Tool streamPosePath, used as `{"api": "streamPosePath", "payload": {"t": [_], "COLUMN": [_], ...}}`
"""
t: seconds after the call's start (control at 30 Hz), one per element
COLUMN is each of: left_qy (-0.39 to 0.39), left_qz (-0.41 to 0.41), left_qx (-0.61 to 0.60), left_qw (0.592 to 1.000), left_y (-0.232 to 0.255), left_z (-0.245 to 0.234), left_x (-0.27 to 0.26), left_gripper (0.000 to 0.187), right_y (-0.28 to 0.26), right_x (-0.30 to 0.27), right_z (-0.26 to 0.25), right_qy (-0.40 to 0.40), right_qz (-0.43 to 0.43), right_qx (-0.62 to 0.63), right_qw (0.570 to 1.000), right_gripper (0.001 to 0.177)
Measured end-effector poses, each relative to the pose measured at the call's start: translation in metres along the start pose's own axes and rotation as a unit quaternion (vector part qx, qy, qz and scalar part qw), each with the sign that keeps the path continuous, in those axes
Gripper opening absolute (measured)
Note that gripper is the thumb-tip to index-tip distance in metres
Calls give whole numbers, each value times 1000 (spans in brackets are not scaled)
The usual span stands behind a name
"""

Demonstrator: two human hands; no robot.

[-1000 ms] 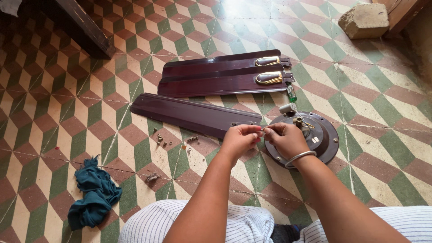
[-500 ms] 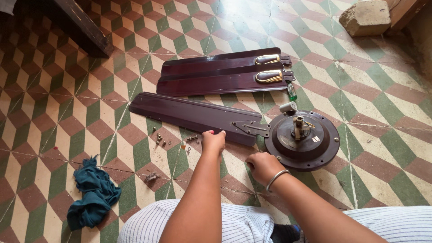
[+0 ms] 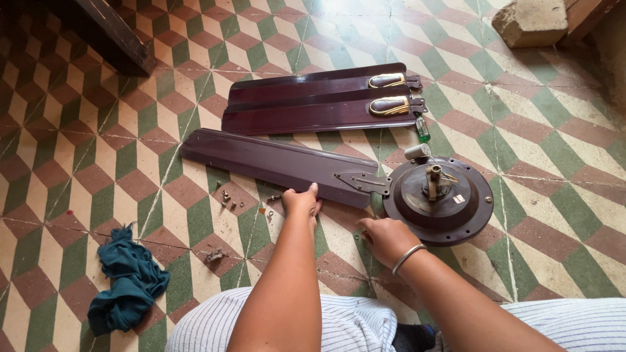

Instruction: The person attaches a fan blade to the motor housing using screws and a screwdriver. They align the blade, insert screws, and tighten them to secure the blade to the motor.

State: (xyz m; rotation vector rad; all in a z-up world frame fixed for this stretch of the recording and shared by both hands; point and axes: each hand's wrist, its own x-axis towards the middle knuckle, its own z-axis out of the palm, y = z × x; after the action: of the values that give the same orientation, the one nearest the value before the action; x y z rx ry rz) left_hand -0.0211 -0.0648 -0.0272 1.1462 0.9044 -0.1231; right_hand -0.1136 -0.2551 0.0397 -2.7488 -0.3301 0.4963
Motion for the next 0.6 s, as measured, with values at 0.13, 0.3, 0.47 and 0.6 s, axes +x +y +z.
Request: {"api": "streamPosePath", "payload": {"t": [0.13, 0.3, 0.47, 0.6], "left_qy": [-11, -11, -19, 2], "left_qz": [-10, -28, -20, -43], "left_qx": [-39, -50, -52, -65], "left_qw": [999, 998, 998, 997], "left_y": [-8, -7, -5, 1], "left_z": [-4, 0, -1, -4], "left_x": [16, 15, 10, 6], "left_gripper": [28, 36, 40, 47], "right_y": [8, 6, 14, 40], "right_x": [-6, -24, -33, -35], "right_z": [-16, -24, -34, -49], "right_qy": [-28, -63, 86, 414], "right_qz": [-2, 22, 83, 34], "right_qx": [-18, -47, 40, -22], "right_qw": [999, 997, 992, 909], "right_gripper": [17, 15, 24, 57]}}
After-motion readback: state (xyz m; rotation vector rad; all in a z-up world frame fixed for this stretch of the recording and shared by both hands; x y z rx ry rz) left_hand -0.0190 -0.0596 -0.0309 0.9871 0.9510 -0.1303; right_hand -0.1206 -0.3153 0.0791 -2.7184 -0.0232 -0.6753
